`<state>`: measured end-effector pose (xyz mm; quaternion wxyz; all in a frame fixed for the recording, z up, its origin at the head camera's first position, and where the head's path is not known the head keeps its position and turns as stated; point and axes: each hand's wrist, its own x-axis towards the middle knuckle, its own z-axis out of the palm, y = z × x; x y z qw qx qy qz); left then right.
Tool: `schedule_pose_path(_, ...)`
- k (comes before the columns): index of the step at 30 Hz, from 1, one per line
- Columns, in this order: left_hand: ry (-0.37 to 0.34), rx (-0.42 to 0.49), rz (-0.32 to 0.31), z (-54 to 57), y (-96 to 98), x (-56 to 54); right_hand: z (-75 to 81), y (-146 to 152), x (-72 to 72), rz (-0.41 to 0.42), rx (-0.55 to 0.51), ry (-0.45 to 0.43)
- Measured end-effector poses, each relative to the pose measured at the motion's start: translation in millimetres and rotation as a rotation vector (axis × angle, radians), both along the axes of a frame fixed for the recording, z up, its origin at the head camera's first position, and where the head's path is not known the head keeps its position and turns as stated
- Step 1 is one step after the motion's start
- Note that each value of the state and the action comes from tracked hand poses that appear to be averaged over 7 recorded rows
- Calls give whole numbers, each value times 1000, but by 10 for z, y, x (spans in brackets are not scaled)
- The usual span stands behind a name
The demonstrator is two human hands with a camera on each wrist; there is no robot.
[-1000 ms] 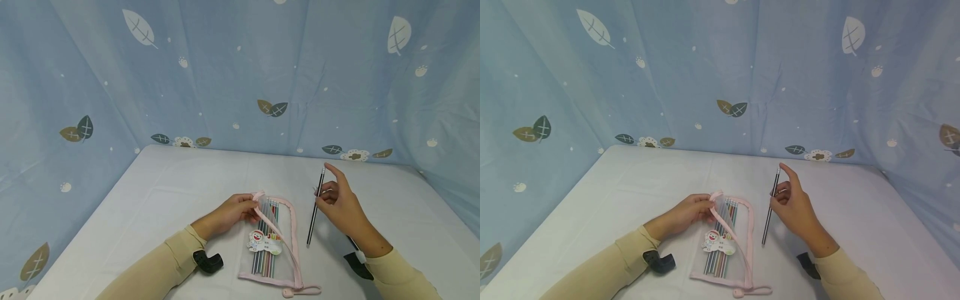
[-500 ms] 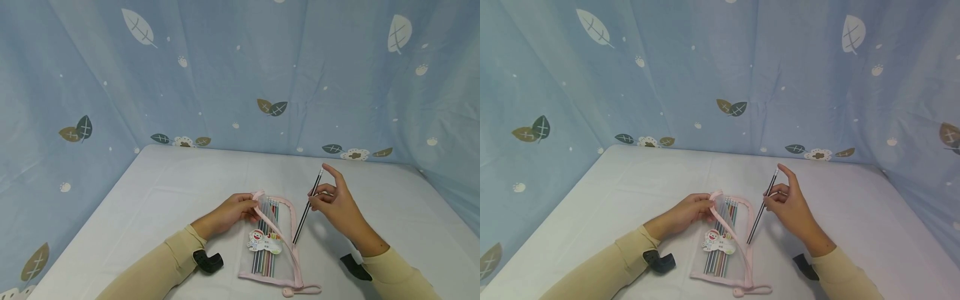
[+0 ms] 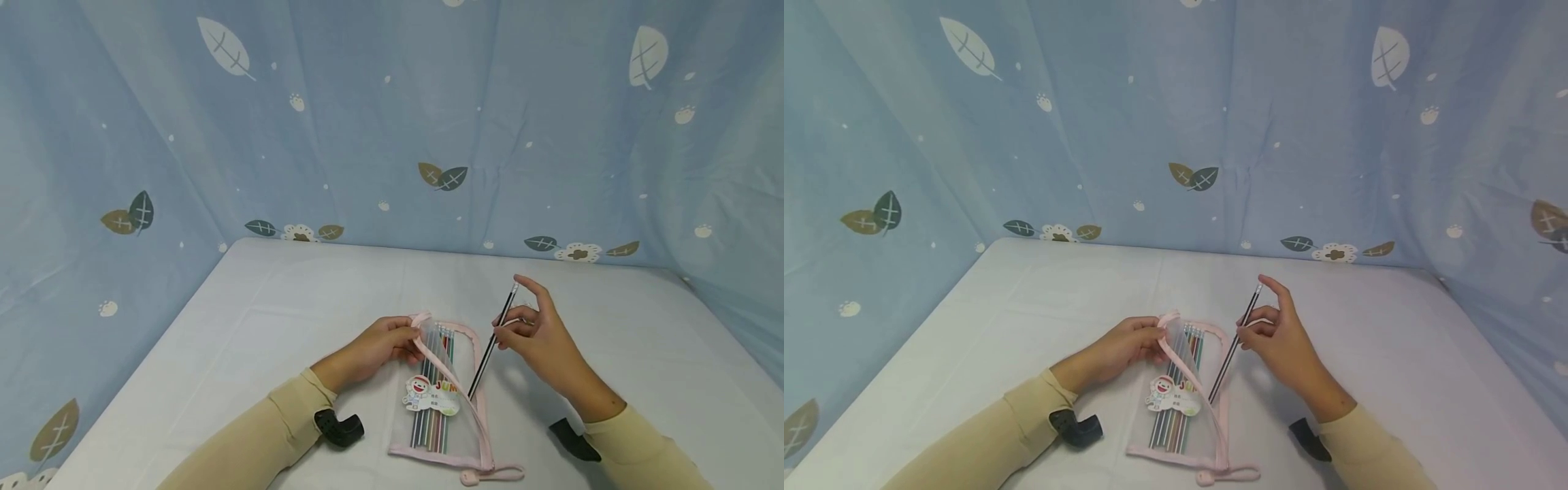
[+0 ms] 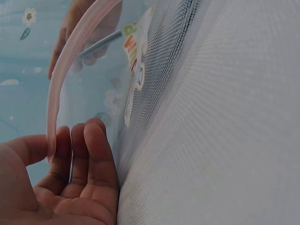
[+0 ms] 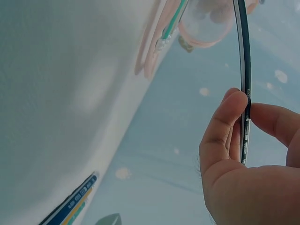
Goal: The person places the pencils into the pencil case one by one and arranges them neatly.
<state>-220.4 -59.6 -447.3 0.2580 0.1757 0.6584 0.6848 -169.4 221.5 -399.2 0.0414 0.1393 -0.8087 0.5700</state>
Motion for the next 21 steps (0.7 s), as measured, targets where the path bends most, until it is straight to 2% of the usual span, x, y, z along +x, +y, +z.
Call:
schedule_pose_path(8, 9, 11, -7, 14, -3, 10, -33, -31, 9, 25, -14, -63)
schedule_pose_path(17, 3, 7, -5, 4, -8, 14, -94, -65, 36, 57, 22, -152)
schedule_pose_path(21, 11, -6, -4, 4, -5, 12, -105, -72, 46, 69, 25, -166)
